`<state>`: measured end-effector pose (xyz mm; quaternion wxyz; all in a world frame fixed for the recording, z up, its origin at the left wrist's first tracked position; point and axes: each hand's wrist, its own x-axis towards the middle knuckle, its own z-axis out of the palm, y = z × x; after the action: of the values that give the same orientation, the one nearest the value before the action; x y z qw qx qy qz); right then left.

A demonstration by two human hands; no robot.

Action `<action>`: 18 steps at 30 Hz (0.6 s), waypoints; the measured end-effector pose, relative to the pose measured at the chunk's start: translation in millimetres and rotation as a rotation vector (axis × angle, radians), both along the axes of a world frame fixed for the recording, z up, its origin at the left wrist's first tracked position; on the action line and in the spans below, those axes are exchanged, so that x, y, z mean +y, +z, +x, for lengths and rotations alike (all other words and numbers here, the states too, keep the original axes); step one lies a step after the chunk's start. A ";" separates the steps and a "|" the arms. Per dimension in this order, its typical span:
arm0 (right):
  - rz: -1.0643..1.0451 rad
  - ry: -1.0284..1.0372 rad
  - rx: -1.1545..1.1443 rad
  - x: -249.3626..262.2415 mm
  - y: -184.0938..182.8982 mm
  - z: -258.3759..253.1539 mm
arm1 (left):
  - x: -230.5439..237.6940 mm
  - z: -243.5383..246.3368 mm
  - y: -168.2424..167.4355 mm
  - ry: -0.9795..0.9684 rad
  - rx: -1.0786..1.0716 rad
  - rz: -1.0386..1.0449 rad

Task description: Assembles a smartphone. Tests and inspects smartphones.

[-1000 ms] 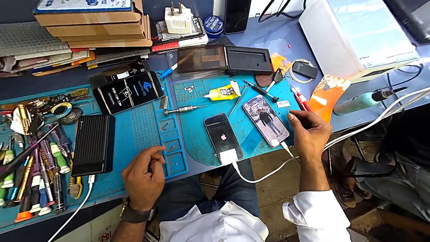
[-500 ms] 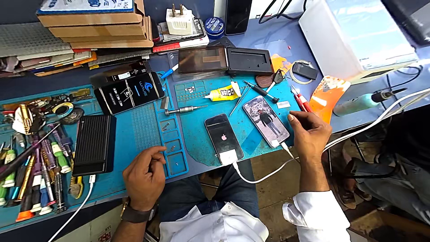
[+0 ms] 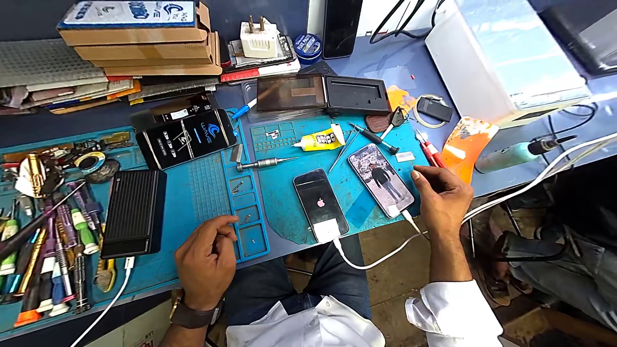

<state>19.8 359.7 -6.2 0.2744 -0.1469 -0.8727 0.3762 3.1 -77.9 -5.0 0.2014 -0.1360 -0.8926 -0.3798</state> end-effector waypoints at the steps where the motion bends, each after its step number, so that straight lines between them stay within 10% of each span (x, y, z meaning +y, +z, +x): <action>1: 0.003 -0.001 -0.003 -0.1 0.5 0.1 | 0.2 -0.1 0.2 0.000 0.001 -0.001; 18: 0.010 -0.004 -0.001 -0.4 1.9 -0.3 | -0.5 -1.0 -1.1 -0.008 0.008 0.003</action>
<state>19.5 359.3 -4.3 0.2756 -0.1473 -0.8743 0.3713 2.1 -78.4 -6.1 0.2038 -0.1410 -0.8906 -0.3814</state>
